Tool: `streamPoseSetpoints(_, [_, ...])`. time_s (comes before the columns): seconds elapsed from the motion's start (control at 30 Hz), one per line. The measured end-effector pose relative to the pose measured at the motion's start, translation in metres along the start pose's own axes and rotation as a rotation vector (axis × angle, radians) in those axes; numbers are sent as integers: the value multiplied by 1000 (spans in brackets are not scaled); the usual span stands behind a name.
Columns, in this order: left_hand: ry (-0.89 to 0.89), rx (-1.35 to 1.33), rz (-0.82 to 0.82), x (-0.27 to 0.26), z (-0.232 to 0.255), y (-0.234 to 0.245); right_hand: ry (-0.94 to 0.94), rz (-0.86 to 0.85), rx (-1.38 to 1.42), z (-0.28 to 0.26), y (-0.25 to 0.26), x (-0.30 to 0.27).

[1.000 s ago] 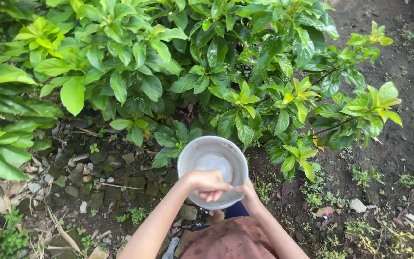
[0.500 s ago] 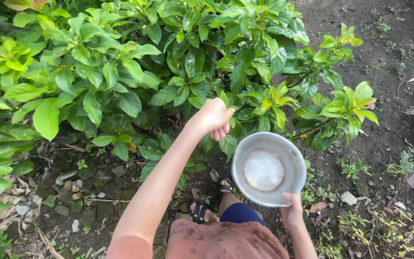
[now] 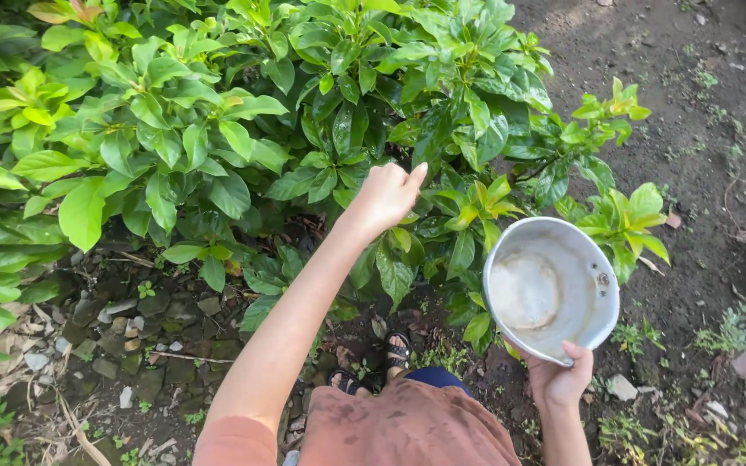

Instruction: The recorder is applying granular fertilizer from a bowl to several plants in a garden.

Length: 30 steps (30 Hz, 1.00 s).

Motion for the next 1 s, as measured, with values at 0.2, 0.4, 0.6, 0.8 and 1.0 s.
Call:
streamPoseSetpoints(0.2, [182, 158, -41, -39, 14, 21, -84, -43, -14, -4, -2, 26])
streamPoseSetpoints(0.4, [-130, 105, 104, -63, 32, 2, -167, -121, 45, 35, 18, 52])
streamPoseSetpoints(0.6, [-215, -119, -318, -52, 29, -53, -225, -271, -39, 71, 2, 56])
streamPoseSetpoints(0.8, [83, 408, -315, -62, -2, -72, -331, -321, 3, 84, -46, 45])
streamPoseSetpoints(1.0, [133, 391, 2, -70, -39, -67, -392, -354, -28, 100, -55, 48])
Point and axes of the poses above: each hand's wrist, its own x-axis towards the middle knuckle, its own y-axis out of the back of the hand, z = x × y, the point moved 1 cm from there along x, towards the middle knuckle, and after that the axes turned 8 degrees about -z, right-handed, at the moved point
